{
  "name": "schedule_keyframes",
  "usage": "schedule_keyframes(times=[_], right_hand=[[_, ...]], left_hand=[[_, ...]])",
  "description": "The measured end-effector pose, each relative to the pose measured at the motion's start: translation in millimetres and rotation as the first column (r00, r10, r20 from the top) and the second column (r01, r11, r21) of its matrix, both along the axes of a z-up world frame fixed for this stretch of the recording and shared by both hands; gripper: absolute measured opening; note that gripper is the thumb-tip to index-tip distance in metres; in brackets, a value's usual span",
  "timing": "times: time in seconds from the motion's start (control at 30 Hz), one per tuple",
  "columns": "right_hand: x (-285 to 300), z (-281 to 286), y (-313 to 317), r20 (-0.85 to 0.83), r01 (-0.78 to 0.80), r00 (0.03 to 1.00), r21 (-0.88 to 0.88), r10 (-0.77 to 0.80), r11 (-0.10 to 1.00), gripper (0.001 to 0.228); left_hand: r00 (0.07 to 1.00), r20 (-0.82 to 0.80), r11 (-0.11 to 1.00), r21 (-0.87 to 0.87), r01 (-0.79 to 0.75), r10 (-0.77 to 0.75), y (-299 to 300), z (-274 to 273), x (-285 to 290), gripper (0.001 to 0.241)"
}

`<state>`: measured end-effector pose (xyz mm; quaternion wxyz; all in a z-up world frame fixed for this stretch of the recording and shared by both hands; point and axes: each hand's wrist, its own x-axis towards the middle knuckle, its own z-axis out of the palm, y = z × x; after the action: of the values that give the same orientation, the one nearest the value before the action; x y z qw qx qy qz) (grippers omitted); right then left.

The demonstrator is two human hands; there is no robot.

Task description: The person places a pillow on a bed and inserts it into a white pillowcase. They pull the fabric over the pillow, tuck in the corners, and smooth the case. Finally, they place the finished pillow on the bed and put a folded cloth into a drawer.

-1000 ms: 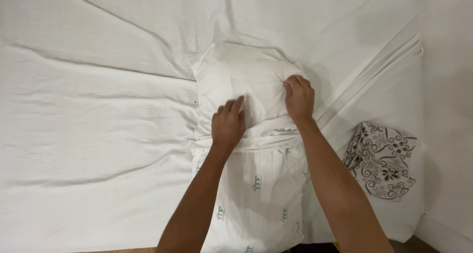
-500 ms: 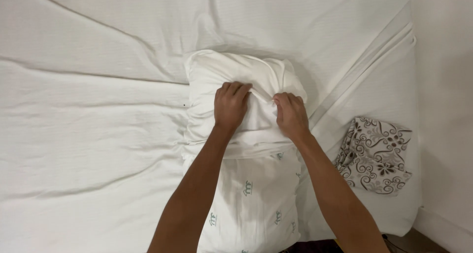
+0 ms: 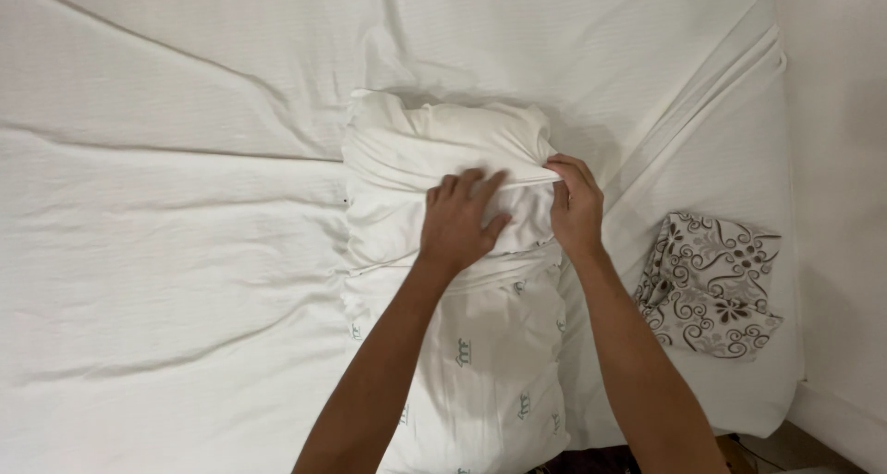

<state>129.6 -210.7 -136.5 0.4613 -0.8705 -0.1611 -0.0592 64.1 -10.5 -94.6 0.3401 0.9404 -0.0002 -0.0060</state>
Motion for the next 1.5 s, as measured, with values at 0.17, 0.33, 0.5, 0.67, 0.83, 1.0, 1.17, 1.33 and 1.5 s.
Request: schedule_keyframes(times=[0.17, 0.33, 0.5, 0.67, 0.83, 1.0, 1.17, 1.33, 1.5], right_hand=[[-30.5, -5.7, 16.0, -0.034, -0.042, 0.998, 0.102, 0.045, 0.994, 0.035], [-47.9, 25.1, 33.6, -0.274, -0.212, 0.942, -0.04, 0.193, 0.977, 0.031], [-46.1, 13.4, 22.8, -0.148, -0.106, 0.986, -0.163, 0.082, 0.981, 0.047], [-44.4, -0.4, 13.2, -0.014, 0.02, 1.0, -0.191, -0.023, 0.981, 0.048], [-39.4, -9.7, 13.8, -0.108, -0.02, 0.994, -0.299, -0.012, 0.954, 0.065], [-43.3, -8.9, 36.7, -0.024, 0.005, 1.0, -0.236, -0.011, 0.972, 0.053], [-40.9, -31.3, 55.6, -0.046, 0.001, 0.999, -0.282, -0.014, 0.959, 0.042], [-36.6, -29.5, 59.7, -0.2, 0.002, 0.977, -0.345, -0.076, 0.939, 0.031], [-40.8, -36.3, 59.4, -0.132, -0.243, 0.97, -0.431, 0.206, 0.869, 0.007]], left_hand=[[0.998, -0.042, 0.993, 0.105, 0.048, -0.044, -23.3, -35.7, 12.4, 0.091], [0.981, -0.196, 1.0, 0.027, -0.004, 0.01, -16.2, -34.5, 9.2, 0.111], [0.986, 0.137, 0.995, 0.01, -0.097, 0.095, -1.5, -85.0, -14.8, 0.057], [0.986, 0.065, 0.989, -0.024, -0.149, 0.151, 11.5, -31.7, -17.7, 0.019], [0.967, -0.245, 0.996, 0.065, -0.056, 0.07, 23.3, -6.0, -11.2, 0.024], [0.918, -0.395, 0.996, 0.084, 0.033, 0.003, 17.5, -0.4, -2.2, 0.048], [0.99, -0.138, 0.992, 0.126, 0.012, 0.006, 2.0, -25.6, -2.1, 0.068], [0.996, -0.082, 0.976, 0.215, -0.013, 0.031, 8.1, -31.6, -1.5, 0.077], [0.987, 0.109, 0.991, 0.041, -0.124, 0.119, 24.9, -107.6, -39.8, 0.05]])
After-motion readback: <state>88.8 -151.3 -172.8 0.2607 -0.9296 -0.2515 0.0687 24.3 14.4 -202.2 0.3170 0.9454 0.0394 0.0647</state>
